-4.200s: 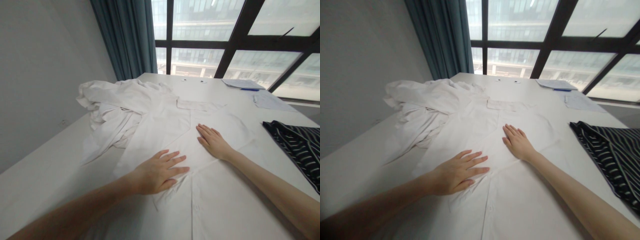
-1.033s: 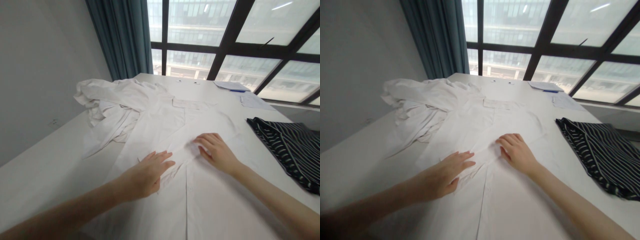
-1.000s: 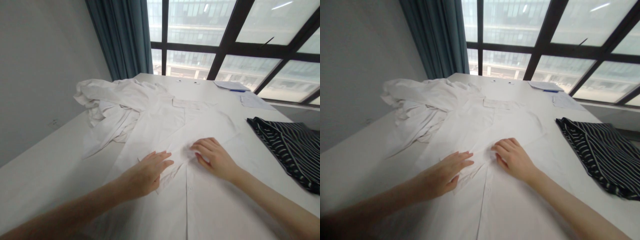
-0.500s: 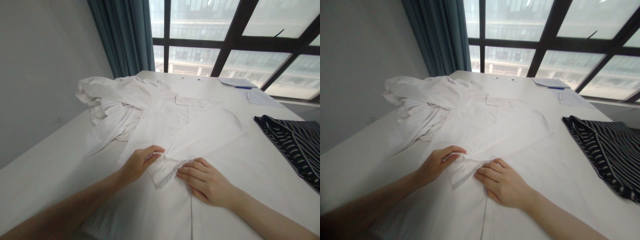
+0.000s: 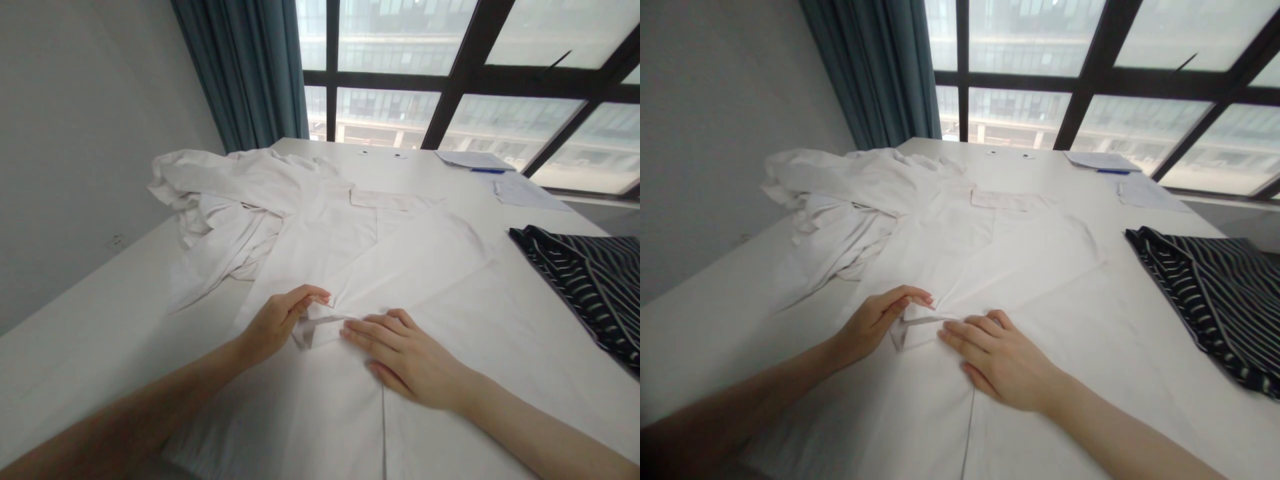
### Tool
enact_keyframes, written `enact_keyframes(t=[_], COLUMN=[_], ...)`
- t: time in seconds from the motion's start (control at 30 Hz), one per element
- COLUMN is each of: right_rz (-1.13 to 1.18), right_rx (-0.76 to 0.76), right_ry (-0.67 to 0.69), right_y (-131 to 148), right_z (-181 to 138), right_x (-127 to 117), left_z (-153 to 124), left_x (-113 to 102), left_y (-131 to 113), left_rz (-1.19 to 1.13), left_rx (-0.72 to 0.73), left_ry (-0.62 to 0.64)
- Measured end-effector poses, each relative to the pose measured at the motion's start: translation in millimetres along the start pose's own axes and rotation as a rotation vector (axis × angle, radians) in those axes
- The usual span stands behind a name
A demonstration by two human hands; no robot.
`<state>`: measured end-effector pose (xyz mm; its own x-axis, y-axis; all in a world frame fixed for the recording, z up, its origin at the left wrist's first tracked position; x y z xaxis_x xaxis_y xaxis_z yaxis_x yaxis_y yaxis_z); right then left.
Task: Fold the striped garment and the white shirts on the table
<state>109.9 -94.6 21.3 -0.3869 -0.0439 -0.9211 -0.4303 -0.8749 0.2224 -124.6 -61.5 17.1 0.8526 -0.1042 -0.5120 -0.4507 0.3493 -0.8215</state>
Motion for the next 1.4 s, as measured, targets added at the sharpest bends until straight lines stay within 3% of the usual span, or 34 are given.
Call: enact_keyframes(t=[0.3,0.53,0.63,1.03,1.27,1.4], right_rz=[0.016,0.047,0.057,0.081,0.093,0.1], right_rx=[0.038,0.031,0.025,-0.05,-0.079,-0.093], right_ry=[0.056,0.075,0.061,-0.008,-0.025,-0.034], right_y=[-2.8,-2.4,-1.5,1.1,1.2,1.1], right_z=[-1.4,-1.1,-0.2,2.5,2.7,2.4], right_x=[1.4,0.7,-0.3,-2.8,-3.4,-3.1], left_z=[-3.9,-10.9,-12.2,-11.6,-13.1,-12.6], left_x=[2.0,-0.4,4.7,9.0,7.9,7.6], left_y=[1.0,-18.4,-23.8,-14.7,-15.7,-13.0], left_rz=[-0.036,0.052,0.106,0.157,0.175,0.147], left_rx=[0.072,0.505,0.603,0.552,0.53,0.557], left_ry=[0.07,0.168,0.22,0.191,0.067,0.06])
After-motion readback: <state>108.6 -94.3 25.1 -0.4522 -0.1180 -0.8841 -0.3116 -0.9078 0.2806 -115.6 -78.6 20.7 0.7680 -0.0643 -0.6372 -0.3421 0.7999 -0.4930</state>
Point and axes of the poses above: each hand's wrist, its own z-axis towards the middle knuckle, its own x-axis out of the palm, y = z × x, the point moved 3 cm from there along z, towards the middle knuckle, and after that the axes turned 9 degrees about -y, right-handed, at the moved point
